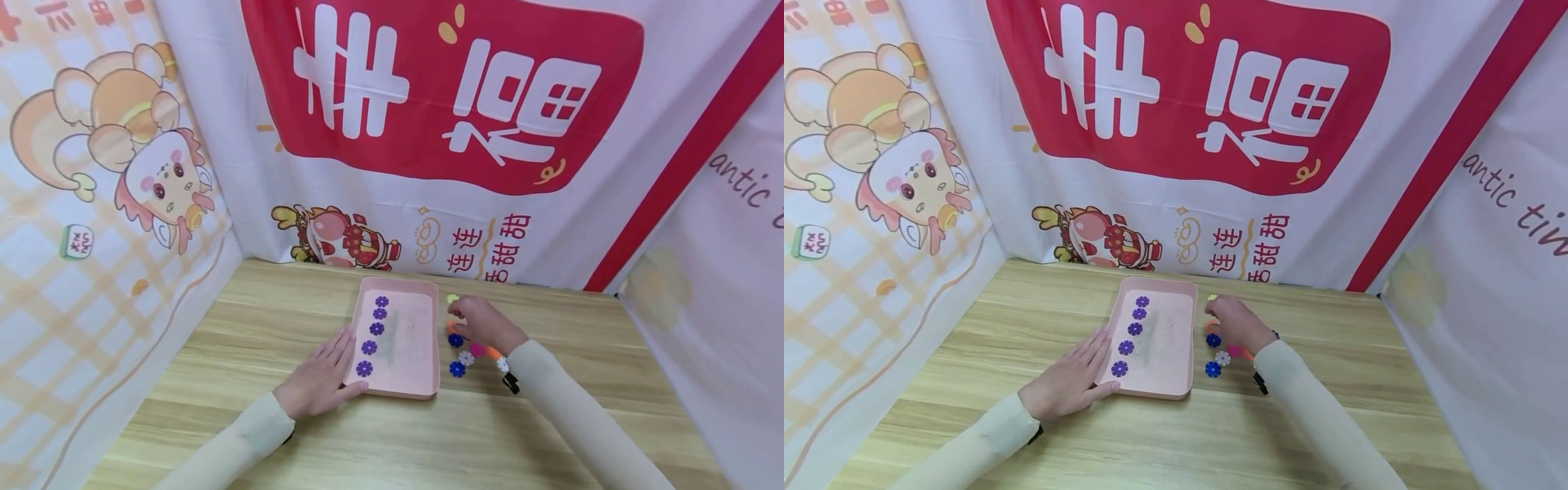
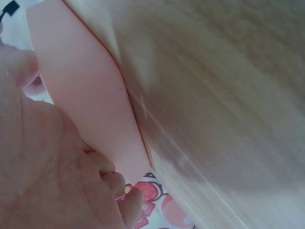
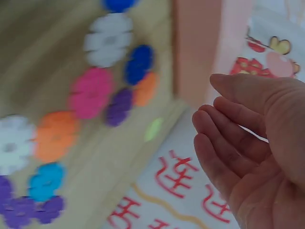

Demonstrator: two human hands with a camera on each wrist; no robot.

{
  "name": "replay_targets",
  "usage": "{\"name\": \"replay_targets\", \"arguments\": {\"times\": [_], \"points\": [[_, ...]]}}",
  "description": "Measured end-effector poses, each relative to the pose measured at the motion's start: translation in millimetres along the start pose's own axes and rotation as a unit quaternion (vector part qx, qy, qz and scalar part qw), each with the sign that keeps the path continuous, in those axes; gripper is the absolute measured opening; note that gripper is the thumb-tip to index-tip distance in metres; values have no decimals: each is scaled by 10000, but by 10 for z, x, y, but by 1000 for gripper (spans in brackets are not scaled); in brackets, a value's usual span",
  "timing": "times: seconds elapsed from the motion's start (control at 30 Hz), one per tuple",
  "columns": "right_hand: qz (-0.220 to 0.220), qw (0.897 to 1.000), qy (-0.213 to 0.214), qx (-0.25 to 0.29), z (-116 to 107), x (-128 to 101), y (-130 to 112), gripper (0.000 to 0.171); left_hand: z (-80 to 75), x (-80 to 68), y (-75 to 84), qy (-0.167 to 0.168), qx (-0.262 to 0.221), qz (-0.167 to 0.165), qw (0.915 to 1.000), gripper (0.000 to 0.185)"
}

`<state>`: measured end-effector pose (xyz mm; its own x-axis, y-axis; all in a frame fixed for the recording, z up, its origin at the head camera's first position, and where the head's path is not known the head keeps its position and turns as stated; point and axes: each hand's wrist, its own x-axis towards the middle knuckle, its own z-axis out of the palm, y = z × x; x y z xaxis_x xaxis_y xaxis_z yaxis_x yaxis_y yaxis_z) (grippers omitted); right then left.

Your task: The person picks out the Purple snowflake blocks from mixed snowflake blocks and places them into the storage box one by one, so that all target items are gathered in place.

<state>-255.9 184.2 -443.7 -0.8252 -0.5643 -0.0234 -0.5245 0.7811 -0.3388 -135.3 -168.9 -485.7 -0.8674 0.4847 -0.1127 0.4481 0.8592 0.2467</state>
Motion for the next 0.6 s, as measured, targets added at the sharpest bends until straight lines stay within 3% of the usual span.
{"name": "replay_targets", "arguments": {"times": [0.27,0.6], "points": [[522,9985,-173,-48,269,-130,330,28,0,-5,7,-35,-53,4,10000,92],[535,9984,-122,125,361,-161,444,25,5,-8,-2,29,-54,1,10000,91]]}}
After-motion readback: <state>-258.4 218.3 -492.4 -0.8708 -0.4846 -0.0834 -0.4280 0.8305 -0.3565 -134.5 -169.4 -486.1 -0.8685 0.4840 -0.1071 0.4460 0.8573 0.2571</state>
